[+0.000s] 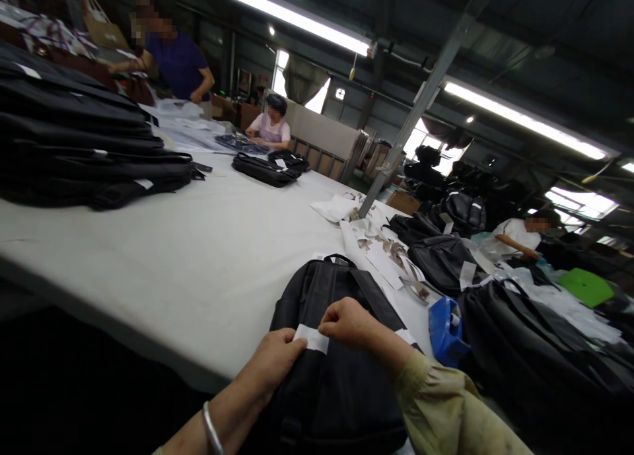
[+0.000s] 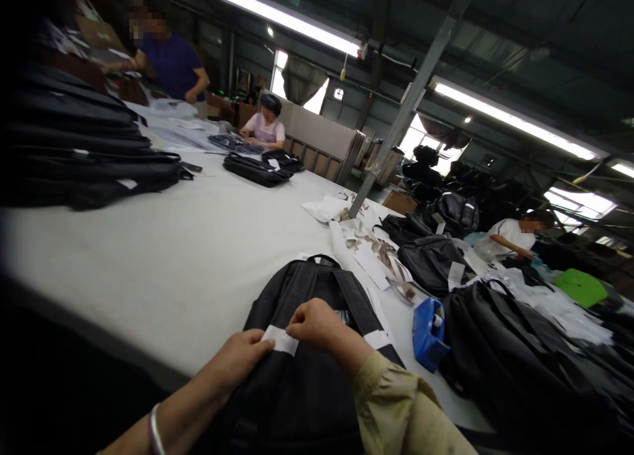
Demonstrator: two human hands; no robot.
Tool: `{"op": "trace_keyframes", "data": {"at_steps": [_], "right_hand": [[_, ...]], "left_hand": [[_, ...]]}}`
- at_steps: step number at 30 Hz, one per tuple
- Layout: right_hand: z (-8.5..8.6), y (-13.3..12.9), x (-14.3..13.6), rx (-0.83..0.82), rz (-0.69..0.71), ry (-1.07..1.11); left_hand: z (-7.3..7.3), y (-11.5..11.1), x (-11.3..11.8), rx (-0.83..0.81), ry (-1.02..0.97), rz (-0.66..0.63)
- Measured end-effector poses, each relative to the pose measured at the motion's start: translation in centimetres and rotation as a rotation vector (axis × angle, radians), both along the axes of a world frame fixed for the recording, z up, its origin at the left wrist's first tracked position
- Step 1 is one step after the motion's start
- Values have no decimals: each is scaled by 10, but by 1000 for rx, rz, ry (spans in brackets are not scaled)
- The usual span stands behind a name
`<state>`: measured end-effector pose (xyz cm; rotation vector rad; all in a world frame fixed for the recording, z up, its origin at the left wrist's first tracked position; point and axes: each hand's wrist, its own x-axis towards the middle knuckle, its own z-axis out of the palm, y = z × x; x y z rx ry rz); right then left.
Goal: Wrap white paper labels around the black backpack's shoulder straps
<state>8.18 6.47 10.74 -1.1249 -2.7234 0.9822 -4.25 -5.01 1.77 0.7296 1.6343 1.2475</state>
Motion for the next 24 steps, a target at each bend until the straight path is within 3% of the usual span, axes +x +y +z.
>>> {"op": "trace_keyframes", "data": {"at_steps": [11, 19, 24], "right_hand": [[-12, -5, 9, 13, 10, -40], [-18, -8, -6, 176, -85, -179], [-24, -7, -11, 151, -106, -233]], "left_hand": [[3, -2, 0, 3, 18, 3], [8, -3, 3, -1, 11, 1], [5, -3, 2, 7, 30, -8]]}}
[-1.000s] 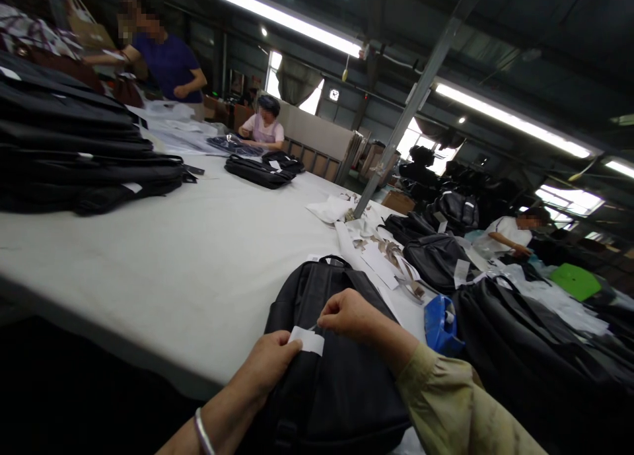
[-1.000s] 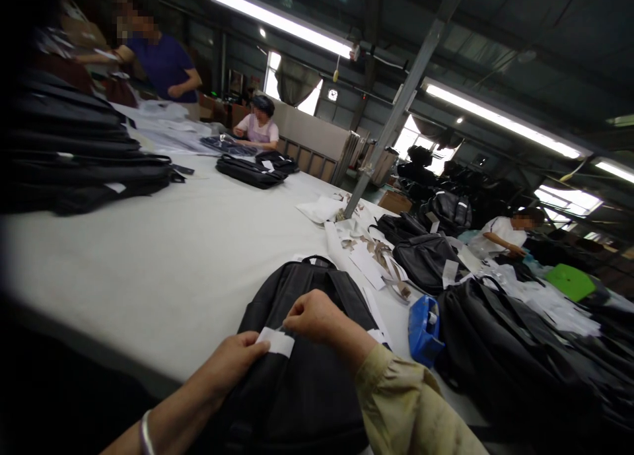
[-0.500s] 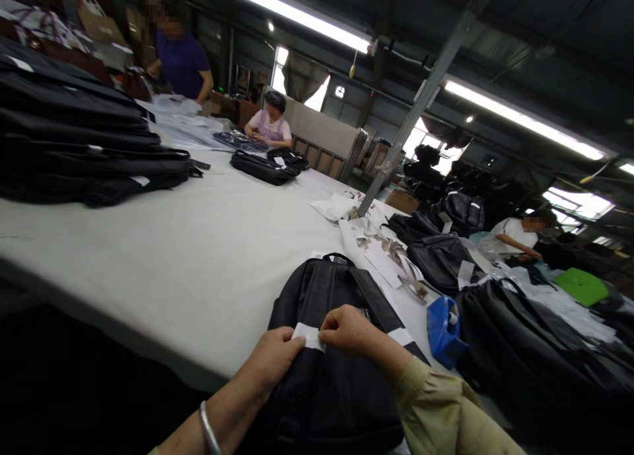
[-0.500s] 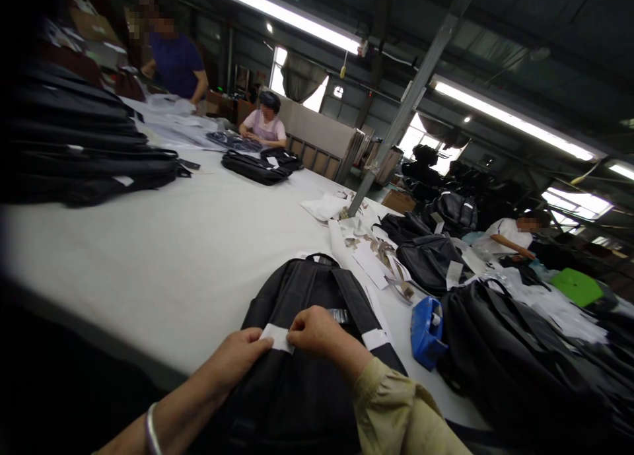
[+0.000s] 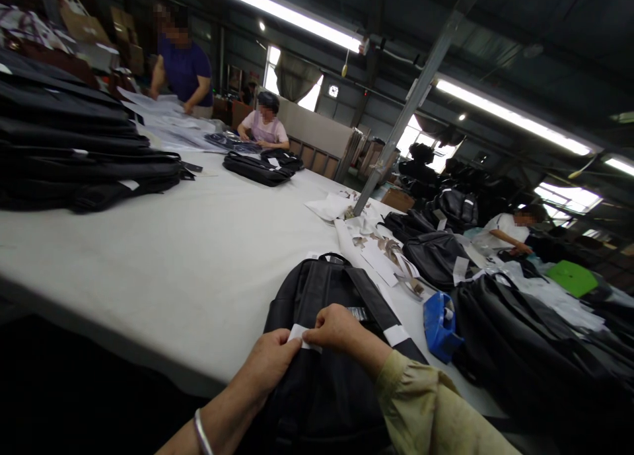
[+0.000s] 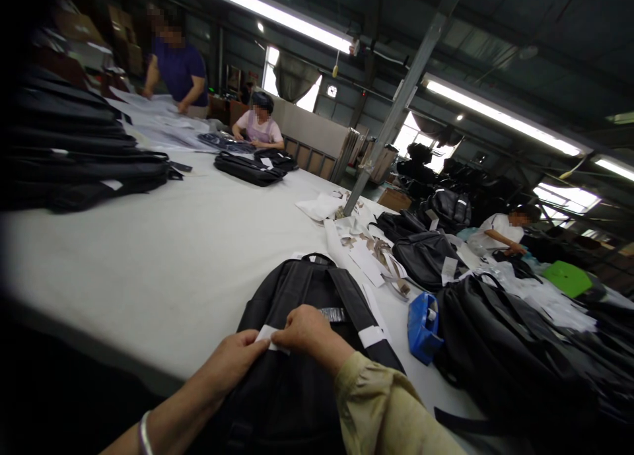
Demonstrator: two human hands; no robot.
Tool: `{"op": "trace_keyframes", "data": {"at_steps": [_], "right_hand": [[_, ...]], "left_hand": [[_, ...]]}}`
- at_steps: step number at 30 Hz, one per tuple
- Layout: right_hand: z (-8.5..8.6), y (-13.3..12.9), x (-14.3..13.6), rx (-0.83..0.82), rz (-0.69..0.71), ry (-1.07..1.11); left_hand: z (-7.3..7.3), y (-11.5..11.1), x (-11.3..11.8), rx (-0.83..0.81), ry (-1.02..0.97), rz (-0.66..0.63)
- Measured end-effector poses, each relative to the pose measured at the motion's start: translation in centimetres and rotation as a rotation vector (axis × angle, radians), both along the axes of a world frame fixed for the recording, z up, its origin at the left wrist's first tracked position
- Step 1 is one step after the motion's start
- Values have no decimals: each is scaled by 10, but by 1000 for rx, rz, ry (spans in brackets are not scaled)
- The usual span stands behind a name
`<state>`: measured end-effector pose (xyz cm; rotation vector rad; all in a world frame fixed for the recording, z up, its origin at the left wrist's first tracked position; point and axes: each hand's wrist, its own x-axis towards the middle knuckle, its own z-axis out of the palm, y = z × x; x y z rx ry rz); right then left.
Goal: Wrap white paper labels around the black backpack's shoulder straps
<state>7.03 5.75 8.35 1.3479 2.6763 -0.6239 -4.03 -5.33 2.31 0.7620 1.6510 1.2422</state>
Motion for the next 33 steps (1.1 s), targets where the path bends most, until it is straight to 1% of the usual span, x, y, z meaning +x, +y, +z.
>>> {"op": "trace_keyframes", "data": {"at_steps": [4, 6, 9, 11, 13, 15, 18, 20, 22, 25, 26, 27, 28, 29, 33], "right_hand": [[-1, 2, 1, -16, 9, 41], [2, 3, 4, -60, -8, 81], [7, 7, 12, -267, -47, 176], [8, 10, 19, -408, -41, 248], [8, 12, 25, -480, -13, 299], [7, 12, 28, -485, -8, 321], [9, 8, 29, -413, -29, 300], [13, 2, 29, -331, -19, 271], [16, -5, 32, -184, 62, 257], [16, -12, 39, 90, 267, 265], [15, -13, 42, 139, 306, 276], [13, -13, 44, 148, 312, 295], [10, -12, 45, 116, 285, 319], [7, -11, 46, 49, 234, 345], [-8, -1, 46, -333, -49, 440]], "left_hand": [[-4, 2, -3, 19, 10, 0], [-5, 3, -5, 29, -23, -7], [-6, 5, -7, 17, -97, -20], [-6, 6, -8, 0, -86, -14], [-5, 7, -8, -12, -41, -15], [-4, 8, -8, -21, 10, -16], [-3, 9, -8, -24, 68, -17], [-3, 9, -10, -21, 74, -19], [-4, 9, -11, -19, 65, -22], [-4, 8, -11, -22, 44, -28], [-4, 8, -11, -23, 38, -29], [-3, 8, -11, -23, 29, -25], [-2, 8, -10, -20, 17, -20], [-2, 8, -10, -15, 3, -13], [-3, 7, -9, 3, -45, 7]]}}
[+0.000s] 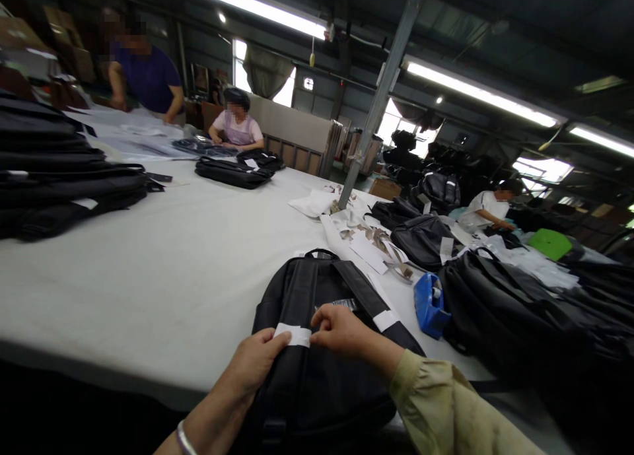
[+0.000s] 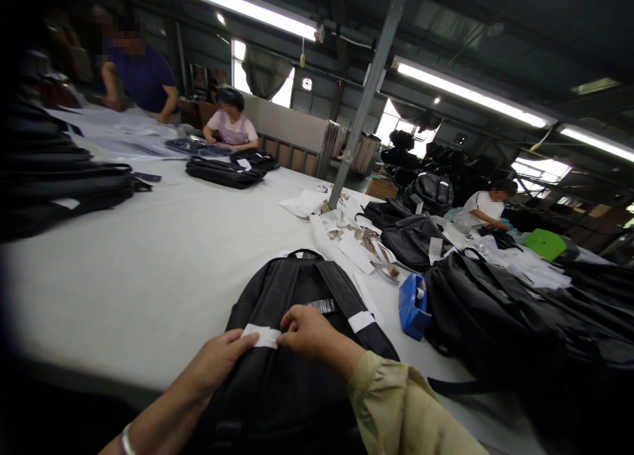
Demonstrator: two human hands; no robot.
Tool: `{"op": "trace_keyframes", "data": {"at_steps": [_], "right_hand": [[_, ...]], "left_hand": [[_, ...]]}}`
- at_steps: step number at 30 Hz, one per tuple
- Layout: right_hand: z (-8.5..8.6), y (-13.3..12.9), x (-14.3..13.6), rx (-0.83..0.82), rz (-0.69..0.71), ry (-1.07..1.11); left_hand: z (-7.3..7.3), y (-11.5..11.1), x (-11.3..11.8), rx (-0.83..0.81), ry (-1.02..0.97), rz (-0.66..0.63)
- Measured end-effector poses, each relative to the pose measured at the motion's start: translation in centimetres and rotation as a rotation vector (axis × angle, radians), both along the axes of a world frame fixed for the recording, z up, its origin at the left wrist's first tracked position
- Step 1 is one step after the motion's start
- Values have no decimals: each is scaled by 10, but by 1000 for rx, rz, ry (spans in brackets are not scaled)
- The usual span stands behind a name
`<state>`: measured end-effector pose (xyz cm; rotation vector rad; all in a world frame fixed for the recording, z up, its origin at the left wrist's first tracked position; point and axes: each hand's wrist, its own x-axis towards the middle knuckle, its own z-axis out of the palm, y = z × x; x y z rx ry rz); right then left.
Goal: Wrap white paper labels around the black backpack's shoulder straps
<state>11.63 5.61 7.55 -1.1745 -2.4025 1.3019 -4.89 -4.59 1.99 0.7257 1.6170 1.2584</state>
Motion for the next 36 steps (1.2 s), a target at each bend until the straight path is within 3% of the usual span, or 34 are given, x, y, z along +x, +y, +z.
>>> {"op": "trace_keyframes", "data": {"at_steps": [6, 13, 17, 21, 26, 29, 32, 36], "right_hand": [[-20, -2, -4, -368, -198, 135], [-32, -20, -7, -519, -234, 414], [-33, -23, -10, -468, -223, 439], [-40, -25, -16, -348, -240, 420], [-57, -27, -26, -206, -377, 265], [-53, -29, -24, -248, -436, 253], [-35, -32, -18, -427, -506, 279], [-19, -36, -23, -529, -511, 255]], "left_hand": [[4, -5, 1, 8, -108, 30], [9, -8, -1, 12, -398, 23], [7, -10, -2, -17, -571, 15], [8, -11, -1, -59, -611, 50], [11, -12, 0, -76, -631, 50], [11, -13, -2, -103, -682, 6], [5, -12, -4, -105, -706, -20], [-5, -8, -5, -89, -595, -27]]}}
